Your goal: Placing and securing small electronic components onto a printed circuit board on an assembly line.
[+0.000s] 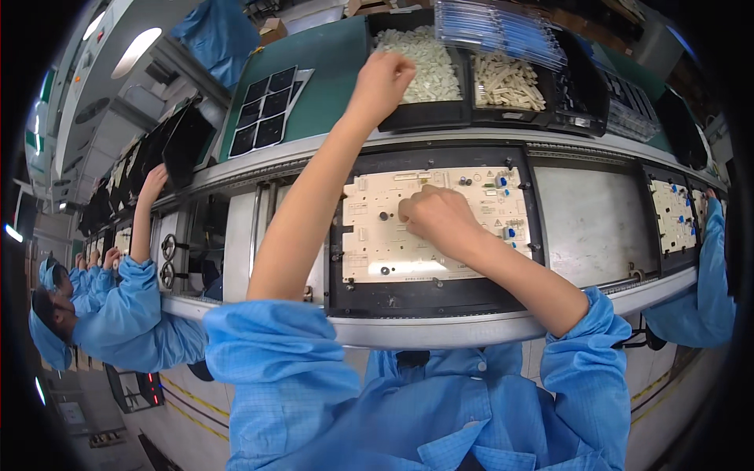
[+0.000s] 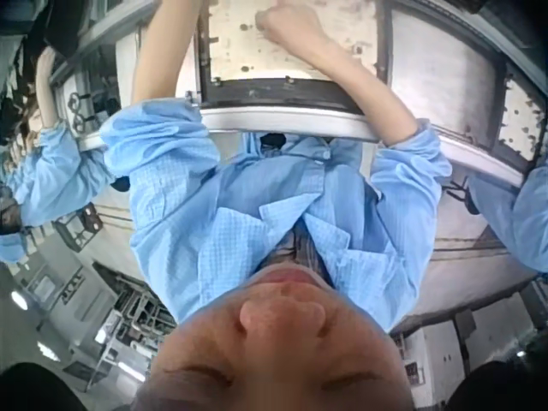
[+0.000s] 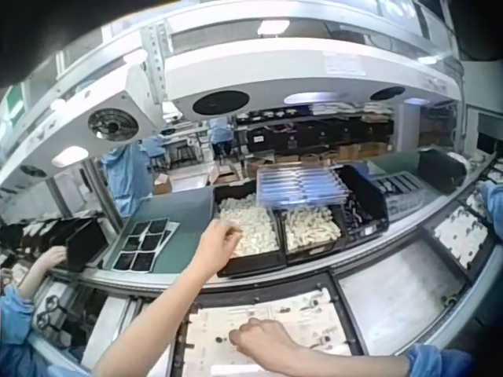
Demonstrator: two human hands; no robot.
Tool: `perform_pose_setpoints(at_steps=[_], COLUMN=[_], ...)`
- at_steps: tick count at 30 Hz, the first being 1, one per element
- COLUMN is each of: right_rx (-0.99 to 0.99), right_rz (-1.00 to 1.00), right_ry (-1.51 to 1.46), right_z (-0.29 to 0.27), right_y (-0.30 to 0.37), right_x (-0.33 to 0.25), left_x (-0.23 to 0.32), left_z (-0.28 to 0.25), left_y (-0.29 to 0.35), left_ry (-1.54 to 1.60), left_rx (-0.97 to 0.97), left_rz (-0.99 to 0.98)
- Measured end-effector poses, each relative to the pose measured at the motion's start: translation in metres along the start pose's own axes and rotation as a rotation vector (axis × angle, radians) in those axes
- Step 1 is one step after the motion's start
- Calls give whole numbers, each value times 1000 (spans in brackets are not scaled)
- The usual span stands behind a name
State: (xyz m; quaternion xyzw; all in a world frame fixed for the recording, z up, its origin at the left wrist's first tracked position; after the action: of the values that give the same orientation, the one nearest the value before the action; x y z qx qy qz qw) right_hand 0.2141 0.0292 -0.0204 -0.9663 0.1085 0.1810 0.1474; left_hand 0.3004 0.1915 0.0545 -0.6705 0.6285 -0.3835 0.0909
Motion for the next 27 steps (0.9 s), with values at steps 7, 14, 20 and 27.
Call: perform_pose_setpoints(at_steps=[7, 14, 20, 27], right_rx=[133, 237, -89, 88], right_rz=[209, 722, 820, 637], right_ry=[-79, 323, 311, 315], right_z=[-83, -207, -161, -163], right_y=[30, 66, 22, 22], right_x=[70, 311, 363, 358], left_x=[20, 56, 60, 66], left_z=[-53, -48, -39, -41], left_y=[111, 194, 211, 222], left_ry=[610, 819, 779, 597], left_rx=[-171, -359, -383, -416], left_rz=[-407, -670, -726, -609])
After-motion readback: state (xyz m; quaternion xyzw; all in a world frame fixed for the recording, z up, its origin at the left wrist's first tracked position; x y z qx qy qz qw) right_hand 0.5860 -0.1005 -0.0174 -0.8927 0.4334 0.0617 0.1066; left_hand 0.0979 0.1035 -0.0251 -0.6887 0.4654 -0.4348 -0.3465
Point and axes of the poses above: each hand's wrist, its own y-axis away from the middle knuckle, its own z-axis out of the palm, x = y × z, the point moved 6 cm from there along -y, towards the middle knuckle, and after that the axes turned 2 degrees about -y, right-handed, at the moved point
